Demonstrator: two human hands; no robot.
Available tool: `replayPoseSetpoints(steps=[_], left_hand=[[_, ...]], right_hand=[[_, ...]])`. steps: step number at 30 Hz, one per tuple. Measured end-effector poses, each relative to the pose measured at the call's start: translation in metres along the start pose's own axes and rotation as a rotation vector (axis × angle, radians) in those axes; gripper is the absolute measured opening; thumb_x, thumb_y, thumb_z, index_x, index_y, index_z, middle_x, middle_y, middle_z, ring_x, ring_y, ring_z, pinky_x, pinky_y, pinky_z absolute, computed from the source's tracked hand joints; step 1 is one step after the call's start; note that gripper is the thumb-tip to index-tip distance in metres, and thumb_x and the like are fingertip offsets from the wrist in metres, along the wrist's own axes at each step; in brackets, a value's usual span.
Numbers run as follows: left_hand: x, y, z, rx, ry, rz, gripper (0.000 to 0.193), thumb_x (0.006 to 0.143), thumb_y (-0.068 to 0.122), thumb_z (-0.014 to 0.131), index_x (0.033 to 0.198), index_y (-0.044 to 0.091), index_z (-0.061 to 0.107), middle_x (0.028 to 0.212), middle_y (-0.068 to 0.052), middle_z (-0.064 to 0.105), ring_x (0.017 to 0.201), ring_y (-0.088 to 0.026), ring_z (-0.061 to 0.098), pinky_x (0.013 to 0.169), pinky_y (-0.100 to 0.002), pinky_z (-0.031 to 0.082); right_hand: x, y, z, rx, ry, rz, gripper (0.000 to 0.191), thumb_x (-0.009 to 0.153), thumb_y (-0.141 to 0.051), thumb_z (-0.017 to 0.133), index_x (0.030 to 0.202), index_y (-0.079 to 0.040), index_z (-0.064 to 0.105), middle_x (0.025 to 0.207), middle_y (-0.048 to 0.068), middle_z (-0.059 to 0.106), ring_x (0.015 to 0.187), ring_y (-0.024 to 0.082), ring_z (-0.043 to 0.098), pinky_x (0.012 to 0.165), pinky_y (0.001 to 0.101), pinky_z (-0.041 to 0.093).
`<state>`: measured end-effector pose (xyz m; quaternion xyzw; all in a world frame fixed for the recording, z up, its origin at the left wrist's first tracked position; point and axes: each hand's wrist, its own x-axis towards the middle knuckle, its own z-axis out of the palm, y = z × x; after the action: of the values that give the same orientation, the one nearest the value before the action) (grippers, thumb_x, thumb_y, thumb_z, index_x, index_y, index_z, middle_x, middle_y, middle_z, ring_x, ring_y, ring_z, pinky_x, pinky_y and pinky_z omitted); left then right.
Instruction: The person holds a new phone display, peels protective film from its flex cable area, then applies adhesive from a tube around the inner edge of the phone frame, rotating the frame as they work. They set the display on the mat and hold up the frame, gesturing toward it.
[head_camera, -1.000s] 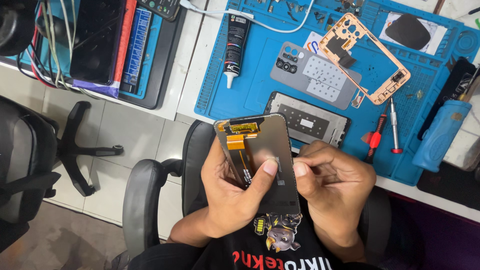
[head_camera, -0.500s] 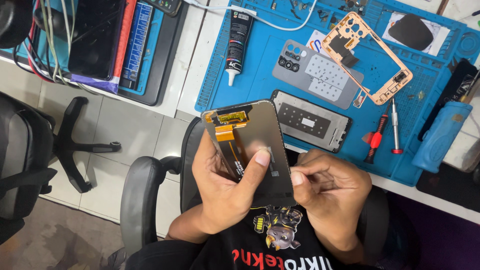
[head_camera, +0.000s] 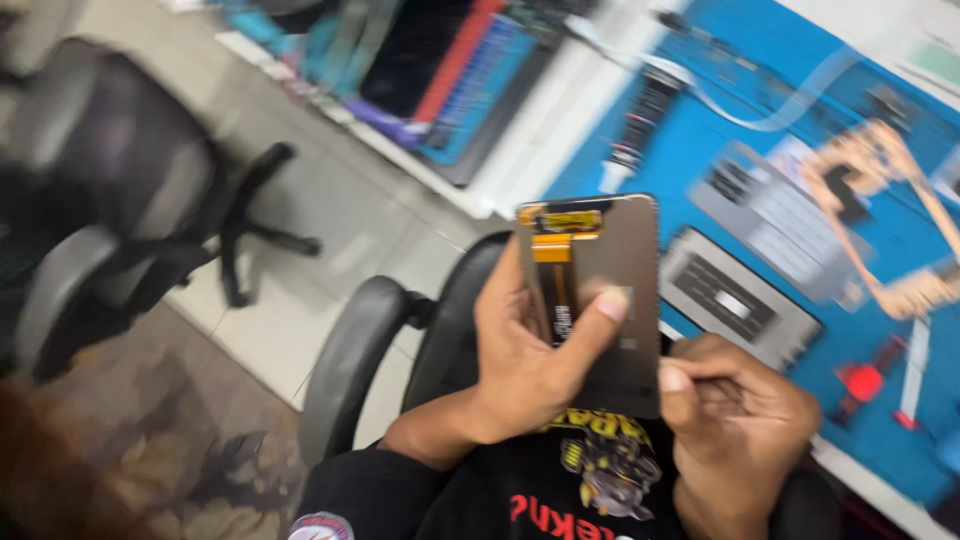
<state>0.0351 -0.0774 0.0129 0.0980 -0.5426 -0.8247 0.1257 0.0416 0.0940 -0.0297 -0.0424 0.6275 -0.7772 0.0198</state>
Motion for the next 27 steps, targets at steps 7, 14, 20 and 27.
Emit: replayPoseSetpoints(steps=[7,14,20,27], left_hand=[[-0.010,0.039,-0.041,-0.106,0.158,0.208,0.041,0.104,0.005,0.069,0.139,-0.002,0.050,0.113,-0.002,0.063,0.097,-0.005,0.062,0.089,-0.022,0.053],[-0.034,0.066,-0.084,-0.054,0.320,0.413,0.037,0.106,0.005,0.068,0.138,-0.002,0.051,0.116,-0.003,0.066,0.105,-0.004,0.064,0.094,-0.021,0.054],[-0.059,0.077,-0.107,-0.029,0.469,0.501,0.037,0.105,0.006,0.069,0.136,-0.002,0.050,0.112,-0.004,0.066,0.099,-0.005,0.065,0.091,-0.022,0.055],[-0.083,0.091,-0.123,0.024,0.576,0.590,0.032,0.106,0.005,0.069,0.132,-0.002,0.052,0.109,-0.002,0.066,0.097,-0.003,0.064,0.088,-0.020,0.055]], right_hand=[[0.030,0.030,0.043,0.050,-0.228,-0.081,0.013,0.101,0.007,0.077,0.096,0.013,0.067,0.087,0.017,0.068,0.072,0.012,0.062,0.068,0.0209,0.049],[0.047,0.046,0.093,-0.016,-0.478,0.062,0.008,0.098,0.013,0.069,0.091,0.012,0.066,0.082,0.020,0.066,0.062,0.014,0.059,0.057,0.0244,0.049],[0.040,0.047,0.126,0.137,-0.701,0.028,0.012,0.104,0.011,0.070,0.092,0.012,0.067,0.078,0.018,0.065,0.063,0.013,0.060,0.061,0.0308,0.058],[0.038,0.034,0.152,-0.187,-0.872,0.063,0.011,0.100,0.005,0.067,0.090,0.010,0.068,0.072,0.018,0.066,0.061,0.018,0.063,0.058,0.0318,0.054]])
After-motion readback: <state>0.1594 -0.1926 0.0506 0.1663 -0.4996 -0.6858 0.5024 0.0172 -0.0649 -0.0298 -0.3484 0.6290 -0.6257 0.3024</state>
